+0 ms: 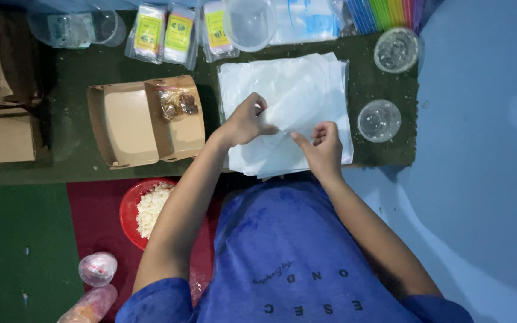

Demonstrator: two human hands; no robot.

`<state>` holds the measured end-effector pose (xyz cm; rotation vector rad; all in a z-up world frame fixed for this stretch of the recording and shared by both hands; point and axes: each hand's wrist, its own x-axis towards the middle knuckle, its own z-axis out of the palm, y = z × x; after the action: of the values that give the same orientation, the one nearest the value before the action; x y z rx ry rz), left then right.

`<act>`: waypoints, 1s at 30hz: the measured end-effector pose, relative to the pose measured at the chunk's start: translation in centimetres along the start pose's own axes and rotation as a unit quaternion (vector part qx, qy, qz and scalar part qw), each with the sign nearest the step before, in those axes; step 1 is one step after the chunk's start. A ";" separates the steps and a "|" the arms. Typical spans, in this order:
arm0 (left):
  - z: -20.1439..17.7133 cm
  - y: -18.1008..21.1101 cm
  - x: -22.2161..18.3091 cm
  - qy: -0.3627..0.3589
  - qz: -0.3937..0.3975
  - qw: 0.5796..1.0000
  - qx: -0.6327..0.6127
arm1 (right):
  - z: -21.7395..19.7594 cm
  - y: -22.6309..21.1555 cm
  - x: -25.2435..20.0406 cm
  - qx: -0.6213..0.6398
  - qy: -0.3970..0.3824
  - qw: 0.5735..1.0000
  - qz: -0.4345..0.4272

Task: Preparing and packaging a meal by scooping rice, adding toppings, wrapping it, and placing it in a box

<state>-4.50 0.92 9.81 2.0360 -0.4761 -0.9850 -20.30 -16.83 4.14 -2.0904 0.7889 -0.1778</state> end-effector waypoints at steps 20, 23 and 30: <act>0.5 2.4 -4.3 0.201 0.098 0.929 -0.295 | -1.5 -12.4 3.2 0.398 -0.176 0.881 0.186; 1.0 1.7 -5.2 0.222 0.107 0.927 -0.281 | -1.4 -12.7 3.7 0.408 -0.177 0.876 0.188; 1.7 -0.3 -4.8 0.165 0.119 0.893 -0.402 | -2.5 -13.9 4.9 0.407 -0.199 0.876 0.165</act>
<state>-8.81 3.18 11.22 1.3041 -0.0892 -0.5297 -10.85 -15.63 15.73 -1.1174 0.6454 0.1027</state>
